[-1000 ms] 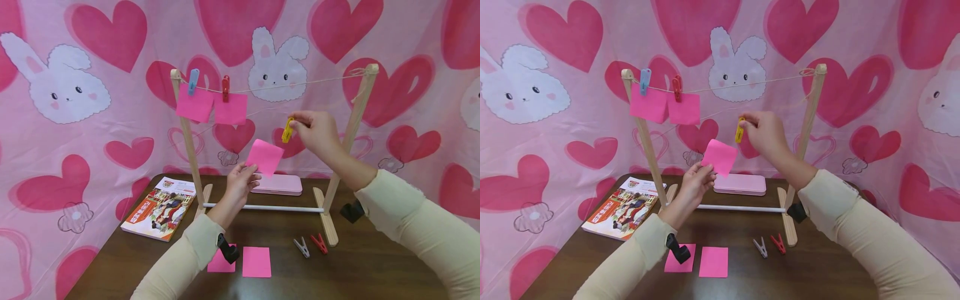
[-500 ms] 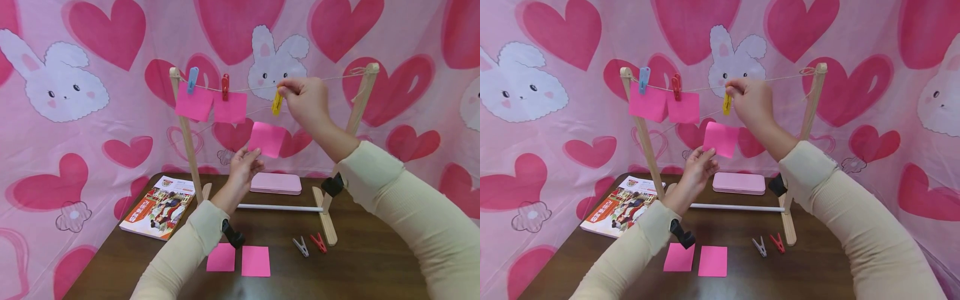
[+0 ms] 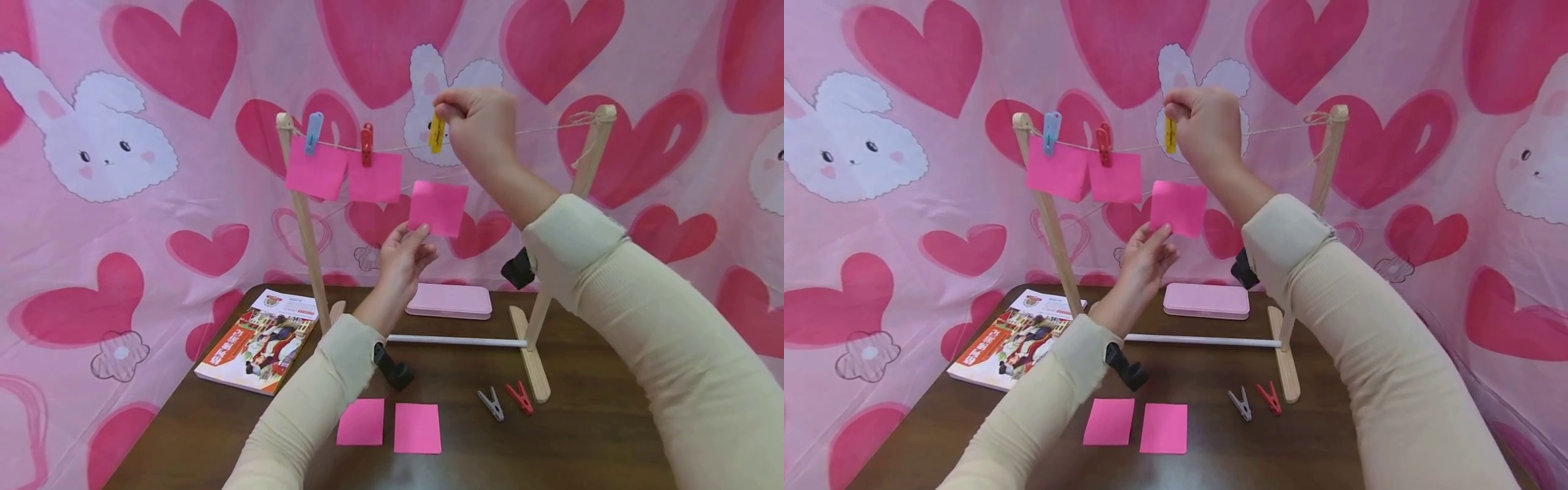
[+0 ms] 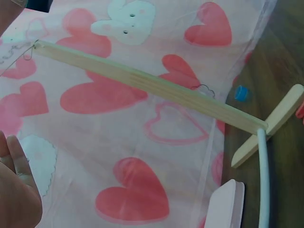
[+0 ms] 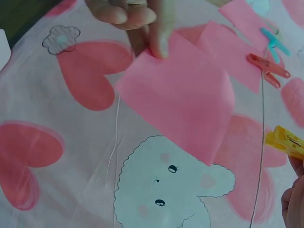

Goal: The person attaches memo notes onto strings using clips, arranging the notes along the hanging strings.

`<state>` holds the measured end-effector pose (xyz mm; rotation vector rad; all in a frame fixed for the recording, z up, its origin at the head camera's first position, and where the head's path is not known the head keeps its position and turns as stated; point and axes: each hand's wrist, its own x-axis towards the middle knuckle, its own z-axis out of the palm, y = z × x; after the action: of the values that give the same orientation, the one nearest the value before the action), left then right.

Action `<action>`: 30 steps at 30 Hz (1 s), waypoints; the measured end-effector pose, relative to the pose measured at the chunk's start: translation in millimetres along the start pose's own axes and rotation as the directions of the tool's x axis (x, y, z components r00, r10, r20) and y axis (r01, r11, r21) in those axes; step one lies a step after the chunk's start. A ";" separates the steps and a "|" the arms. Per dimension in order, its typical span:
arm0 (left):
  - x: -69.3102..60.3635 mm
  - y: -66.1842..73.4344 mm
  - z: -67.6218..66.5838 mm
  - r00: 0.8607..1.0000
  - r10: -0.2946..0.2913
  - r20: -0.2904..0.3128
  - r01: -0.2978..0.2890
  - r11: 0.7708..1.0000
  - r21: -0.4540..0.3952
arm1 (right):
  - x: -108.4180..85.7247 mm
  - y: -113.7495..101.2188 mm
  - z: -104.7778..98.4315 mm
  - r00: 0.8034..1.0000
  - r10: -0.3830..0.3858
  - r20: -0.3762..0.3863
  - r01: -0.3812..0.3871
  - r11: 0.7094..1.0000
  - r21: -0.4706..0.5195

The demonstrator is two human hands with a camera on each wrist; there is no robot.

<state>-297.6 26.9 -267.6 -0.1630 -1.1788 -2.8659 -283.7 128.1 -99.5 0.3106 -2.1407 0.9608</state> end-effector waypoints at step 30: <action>19.6 12.5 23.7 1.000 0.030 -0.009 -0.031 0.989 -0.142 | 1.0 14.0 6.8 0.991 0.004 0.134 0.017 0.988 -0.155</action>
<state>-314.2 34.7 -240.0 -0.1742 -0.9621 -2.9211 -294.9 132.9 -109.1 0.3114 -2.3209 0.7819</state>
